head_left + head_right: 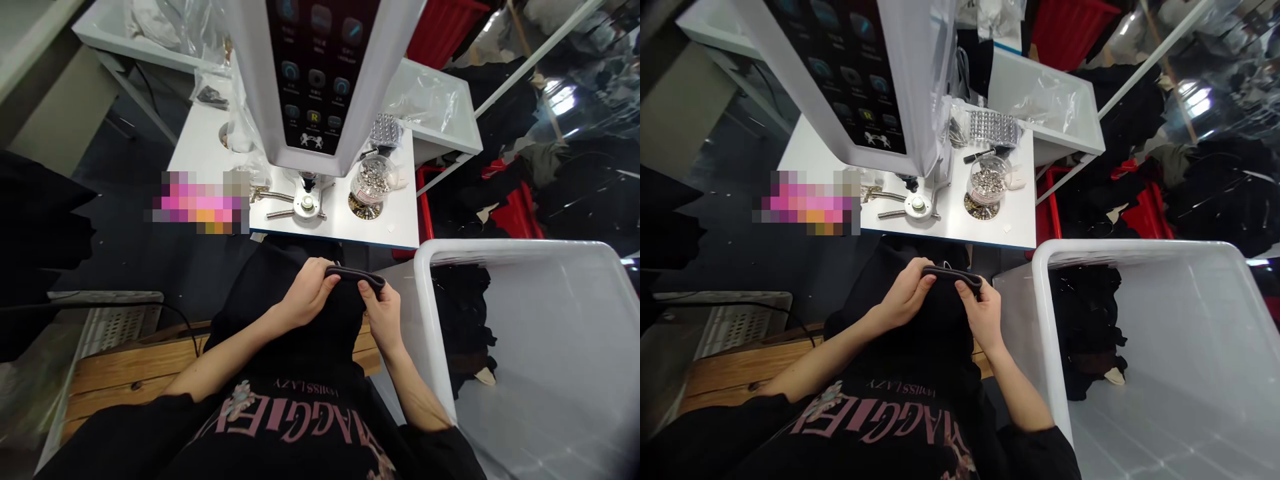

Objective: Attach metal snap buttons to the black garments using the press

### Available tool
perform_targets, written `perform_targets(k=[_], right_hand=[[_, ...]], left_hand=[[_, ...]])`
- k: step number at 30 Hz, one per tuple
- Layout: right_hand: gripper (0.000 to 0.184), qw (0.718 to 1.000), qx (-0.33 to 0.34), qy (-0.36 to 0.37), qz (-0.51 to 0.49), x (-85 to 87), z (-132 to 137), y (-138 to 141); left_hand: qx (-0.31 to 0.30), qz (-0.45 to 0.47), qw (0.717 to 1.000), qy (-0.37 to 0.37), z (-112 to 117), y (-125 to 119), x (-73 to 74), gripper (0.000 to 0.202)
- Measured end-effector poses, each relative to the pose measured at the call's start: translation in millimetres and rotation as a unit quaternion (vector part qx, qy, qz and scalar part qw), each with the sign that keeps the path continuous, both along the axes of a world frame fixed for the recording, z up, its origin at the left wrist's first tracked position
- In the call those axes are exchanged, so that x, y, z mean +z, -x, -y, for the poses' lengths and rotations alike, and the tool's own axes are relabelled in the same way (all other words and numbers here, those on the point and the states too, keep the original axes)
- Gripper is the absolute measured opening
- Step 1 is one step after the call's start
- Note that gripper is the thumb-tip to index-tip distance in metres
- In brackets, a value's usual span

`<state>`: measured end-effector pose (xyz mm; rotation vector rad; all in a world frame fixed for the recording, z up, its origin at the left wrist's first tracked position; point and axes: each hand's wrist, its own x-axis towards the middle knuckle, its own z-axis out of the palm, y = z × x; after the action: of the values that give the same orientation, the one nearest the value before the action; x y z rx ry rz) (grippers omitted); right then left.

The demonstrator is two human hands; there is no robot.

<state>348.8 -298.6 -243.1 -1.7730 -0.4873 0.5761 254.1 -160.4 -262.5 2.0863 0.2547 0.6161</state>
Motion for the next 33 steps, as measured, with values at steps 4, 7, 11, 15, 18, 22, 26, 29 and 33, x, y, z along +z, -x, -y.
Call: perform_targets(k=[4,7,11,15,18,22,26,29,33], right_hand=[[0.037,0.995,-0.053,-0.048,-0.076,-13.4,-4,7],[0.037,0.991,-0.090,-0.070,-0.069,-21.5,-6,11],[0.034,0.988,-0.116,-0.084,-0.057,-23.1,-6,12],[0.029,0.998,-0.042,-0.042,0.013,-14.4,-2,12],[0.030,0.999,0.036,0.020,0.027,-10.7,3,16],[0.030,0.998,0.044,0.042,0.006,-13.5,8,15],[0.029,0.998,0.053,0.021,0.029,-12.1,4,9],[0.033,0.999,0.033,0.012,0.025,-9.3,-1,9],[0.035,0.998,0.060,-0.025,0.016,-14.9,-8,0]], left_hand=[[0.021,-0.016,1.000,-0.007,3,-2,-3.2,0.034],[-0.001,-0.053,0.999,0.002,2,-2,-1.9,0.038],[-0.014,-0.062,0.998,0.025,2,0,0.8,0.038],[0.025,-0.053,0.998,0.036,-2,2,-0.2,0.033],[0.052,-0.053,0.996,0.049,-7,4,-2.1,0.030],[0.041,-0.065,0.995,0.056,-8,7,-4.5,0.030],[0.022,-0.075,0.995,0.055,-7,11,-9.2,0.032],[0.017,-0.074,0.994,0.072,-6,14,-13.8,0.032],[0.033,-0.075,0.990,0.115,-9,19,-17.7,0.030]])
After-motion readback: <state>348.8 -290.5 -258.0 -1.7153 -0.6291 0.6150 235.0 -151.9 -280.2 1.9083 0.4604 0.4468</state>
